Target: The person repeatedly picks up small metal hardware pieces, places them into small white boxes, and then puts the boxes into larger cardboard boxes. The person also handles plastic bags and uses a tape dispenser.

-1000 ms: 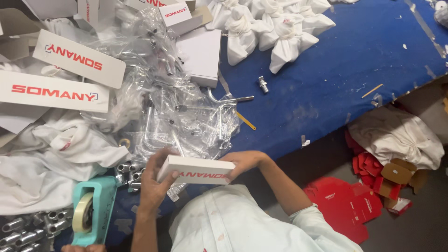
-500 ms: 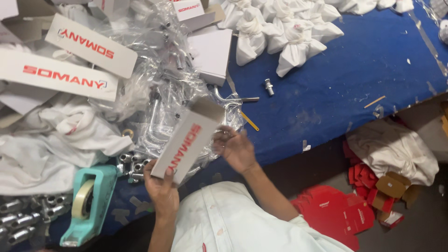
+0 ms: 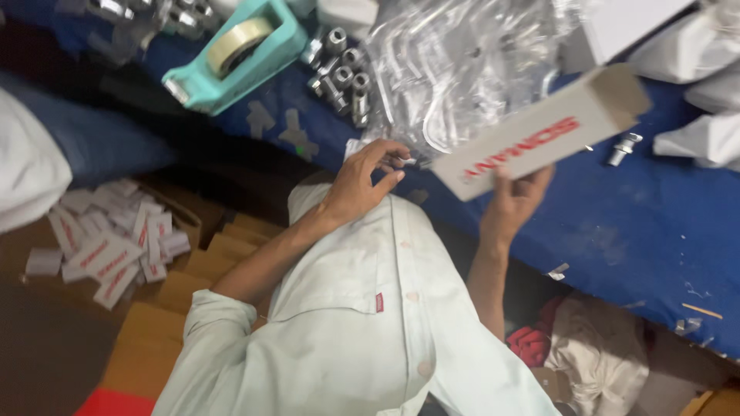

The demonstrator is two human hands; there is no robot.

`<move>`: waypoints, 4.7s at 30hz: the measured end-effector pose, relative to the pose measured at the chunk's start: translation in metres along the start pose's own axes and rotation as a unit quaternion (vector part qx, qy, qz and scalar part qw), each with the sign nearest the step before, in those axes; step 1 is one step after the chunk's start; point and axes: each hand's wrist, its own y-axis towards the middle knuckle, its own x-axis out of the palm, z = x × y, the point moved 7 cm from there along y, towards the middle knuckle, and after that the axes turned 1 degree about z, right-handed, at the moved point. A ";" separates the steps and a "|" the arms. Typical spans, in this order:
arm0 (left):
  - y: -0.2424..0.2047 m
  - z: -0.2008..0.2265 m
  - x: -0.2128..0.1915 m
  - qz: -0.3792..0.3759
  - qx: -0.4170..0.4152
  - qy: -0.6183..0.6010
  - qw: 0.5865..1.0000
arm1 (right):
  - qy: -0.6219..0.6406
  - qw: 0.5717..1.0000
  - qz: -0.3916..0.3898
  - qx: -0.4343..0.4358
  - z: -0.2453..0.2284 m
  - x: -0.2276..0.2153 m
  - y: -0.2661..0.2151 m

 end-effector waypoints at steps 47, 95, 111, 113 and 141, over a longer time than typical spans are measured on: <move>0.093 0.061 -0.048 -0.001 0.010 -0.478 0.878 | -0.474 0.863 0.142 -0.097 -0.056 0.011 0.071; 0.077 -0.020 0.072 -0.225 -0.190 -0.132 0.946 | 0.215 0.944 -0.244 0.054 -0.086 0.089 0.094; 0.085 0.038 0.079 -0.309 0.025 0.070 0.948 | 0.644 0.738 -0.178 0.098 -0.064 0.082 0.107; 0.089 0.045 0.068 -0.282 0.053 0.207 0.935 | 0.635 0.742 -0.143 0.160 -0.054 0.081 0.100; 0.063 -0.024 0.128 -0.216 -0.170 -0.121 0.954 | 0.346 0.925 0.154 -0.022 -0.060 -0.004 0.035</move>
